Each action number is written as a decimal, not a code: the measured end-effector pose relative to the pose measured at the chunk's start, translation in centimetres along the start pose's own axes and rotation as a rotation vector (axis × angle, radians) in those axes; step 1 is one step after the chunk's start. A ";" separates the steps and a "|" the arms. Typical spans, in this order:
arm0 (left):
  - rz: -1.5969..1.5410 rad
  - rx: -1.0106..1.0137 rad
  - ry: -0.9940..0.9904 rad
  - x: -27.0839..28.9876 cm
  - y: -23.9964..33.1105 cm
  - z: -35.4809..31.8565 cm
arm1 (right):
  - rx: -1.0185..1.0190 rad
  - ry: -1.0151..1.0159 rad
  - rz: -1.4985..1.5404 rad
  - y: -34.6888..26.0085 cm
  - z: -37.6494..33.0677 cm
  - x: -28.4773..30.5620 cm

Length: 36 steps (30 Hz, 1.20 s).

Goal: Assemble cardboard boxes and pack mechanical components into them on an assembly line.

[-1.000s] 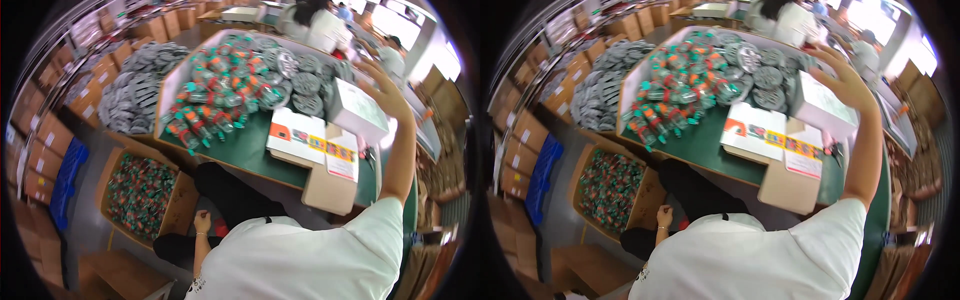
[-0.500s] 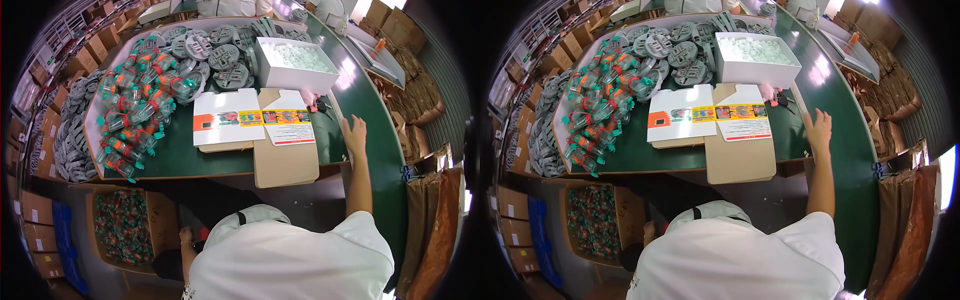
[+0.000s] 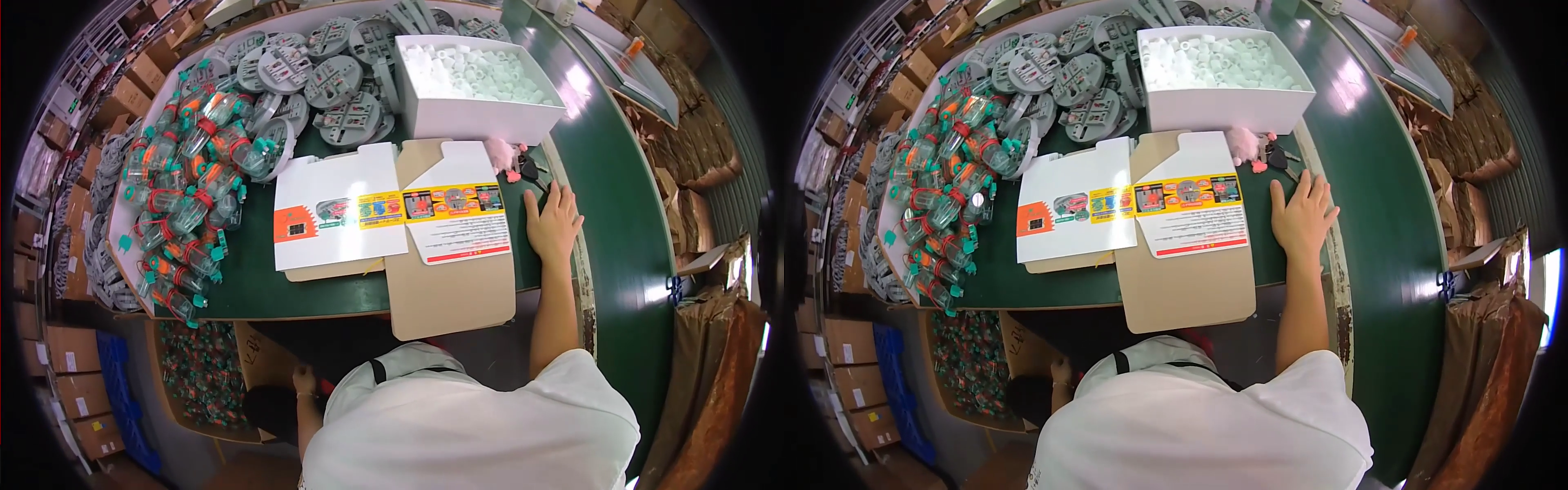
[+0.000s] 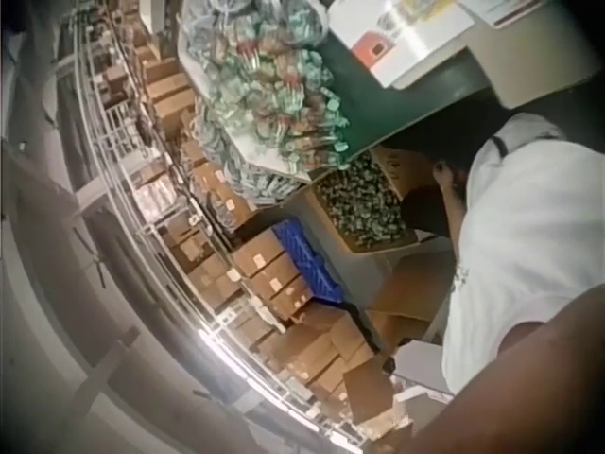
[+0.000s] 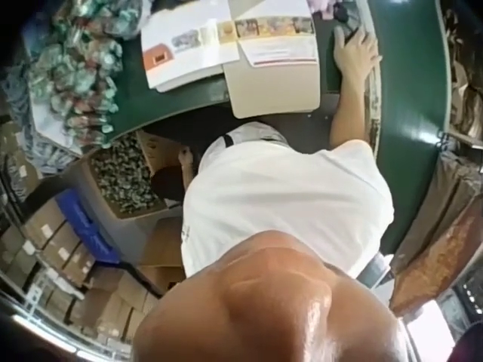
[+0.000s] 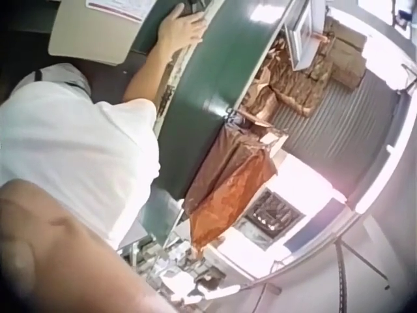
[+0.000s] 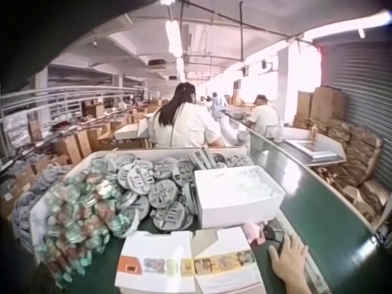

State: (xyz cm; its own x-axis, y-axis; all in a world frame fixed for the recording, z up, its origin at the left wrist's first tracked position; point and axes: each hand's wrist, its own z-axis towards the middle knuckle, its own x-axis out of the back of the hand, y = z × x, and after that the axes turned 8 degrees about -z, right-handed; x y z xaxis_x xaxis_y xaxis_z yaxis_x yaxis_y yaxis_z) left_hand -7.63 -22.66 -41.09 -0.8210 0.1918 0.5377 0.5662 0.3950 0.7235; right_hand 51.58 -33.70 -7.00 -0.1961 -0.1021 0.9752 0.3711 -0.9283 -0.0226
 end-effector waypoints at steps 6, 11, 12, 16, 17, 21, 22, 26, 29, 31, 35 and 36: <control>0.144 0.003 -0.035 -1.5 -0.8 2.5 | 0.012 -0.017 -0.022 -0.8 0.3 0.0; 0.165 -0.040 -0.104 -2.5 2.5 3.0 | 0.002 -0.022 -0.015 -0.9 0.4 0.8; 0.153 -0.069 -0.089 -2.8 2.8 3.0 | -0.002 -0.014 -0.016 -0.8 0.5 0.6; 0.110 -0.111 -0.109 -4.4 0.3 5.1 | -0.013 0.010 -0.056 -1.3 0.9 -0.1; 0.105 -0.088 -0.152 -4.4 -1.1 6.1 | -0.013 0.019 -0.058 -1.8 0.7 0.3; -0.041 -0.102 -0.242 -6.4 -2.0 7.9 | -0.001 -0.017 -0.059 -2.2 0.5 2.2; -0.109 -0.116 -0.248 -7.2 -1.8 8.0 | -0.011 -0.030 -0.055 -2.1 0.3 2.1; -0.064 -0.153 -0.247 -9.3 0.3 7.4 | -0.032 -0.028 -0.039 -1.9 0.3 1.9; -0.057 -0.134 -0.328 -10.2 3.2 5.6 | -0.035 -0.030 -0.022 -1.6 0.5 1.4; -0.031 -0.122 -0.348 -10.2 3.8 4.4 | 0.008 -0.014 0.010 -1.3 0.5 0.8; 0.261 -0.149 -0.526 -10.7 5.0 3.1 | 0.051 0.038 0.112 -0.6 0.0 -0.2; 0.323 -0.155 -0.527 -10.8 5.6 2.6 | 0.066 0.058 0.146 -0.5 -0.1 -0.4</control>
State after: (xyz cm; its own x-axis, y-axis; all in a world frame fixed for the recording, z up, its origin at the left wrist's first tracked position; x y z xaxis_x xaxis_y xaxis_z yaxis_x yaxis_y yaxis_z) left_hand 4.24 -20.17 -43.96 -0.5105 0.7113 0.4831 0.7632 0.1161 0.6356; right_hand 51.39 -33.21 -7.36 -0.1870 -0.2565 0.9483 0.4579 -0.8768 -0.1468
